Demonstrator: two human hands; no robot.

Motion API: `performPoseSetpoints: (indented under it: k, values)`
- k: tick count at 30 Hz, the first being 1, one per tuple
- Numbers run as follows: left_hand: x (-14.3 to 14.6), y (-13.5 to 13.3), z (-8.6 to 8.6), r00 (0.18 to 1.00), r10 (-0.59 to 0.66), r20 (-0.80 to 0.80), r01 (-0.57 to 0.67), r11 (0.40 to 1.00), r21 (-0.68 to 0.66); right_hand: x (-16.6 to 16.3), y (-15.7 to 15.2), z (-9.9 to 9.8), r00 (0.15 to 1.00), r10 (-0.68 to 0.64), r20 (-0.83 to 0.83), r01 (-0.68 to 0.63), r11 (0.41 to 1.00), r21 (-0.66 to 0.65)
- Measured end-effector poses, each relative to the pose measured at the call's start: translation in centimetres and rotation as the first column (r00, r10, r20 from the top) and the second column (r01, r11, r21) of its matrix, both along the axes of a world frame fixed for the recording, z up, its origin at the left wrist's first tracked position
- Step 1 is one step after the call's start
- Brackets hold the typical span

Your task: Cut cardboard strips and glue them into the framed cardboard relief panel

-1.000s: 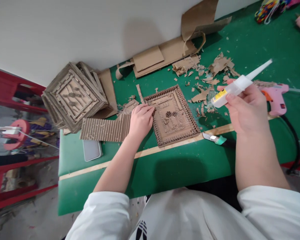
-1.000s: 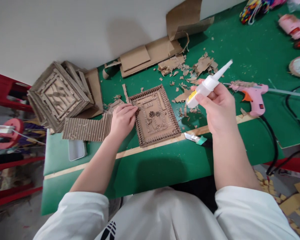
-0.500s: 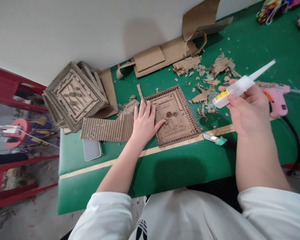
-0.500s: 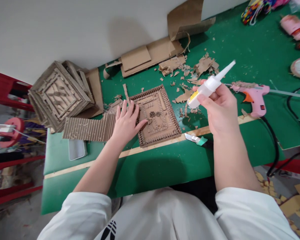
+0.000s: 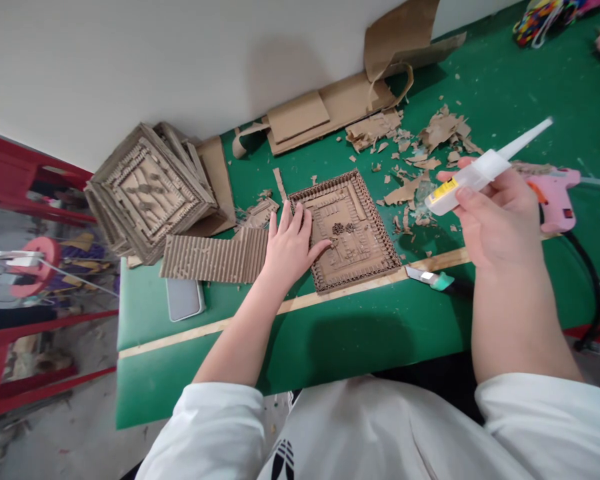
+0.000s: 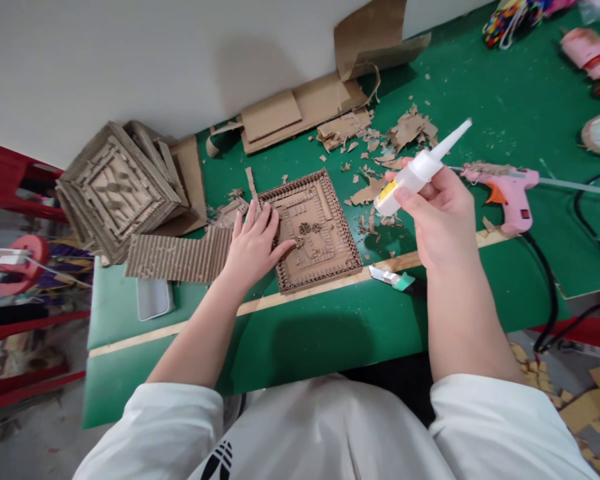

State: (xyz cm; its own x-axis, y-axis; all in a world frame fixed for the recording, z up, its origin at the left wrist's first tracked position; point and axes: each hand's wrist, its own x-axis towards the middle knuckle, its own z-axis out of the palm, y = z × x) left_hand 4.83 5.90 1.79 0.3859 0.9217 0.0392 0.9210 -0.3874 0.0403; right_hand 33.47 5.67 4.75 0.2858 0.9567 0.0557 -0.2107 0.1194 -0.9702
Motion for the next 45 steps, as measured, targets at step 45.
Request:
performPoseSetpoints:
  k: [45]
  values:
    - [-2.9,-5.2,-1.2,0.806,0.089,0.585,-0.29,0.921,0.259,3.7,1.3,-2.9,0.483,0.091,0.871,0.345,0.894,-0.285]
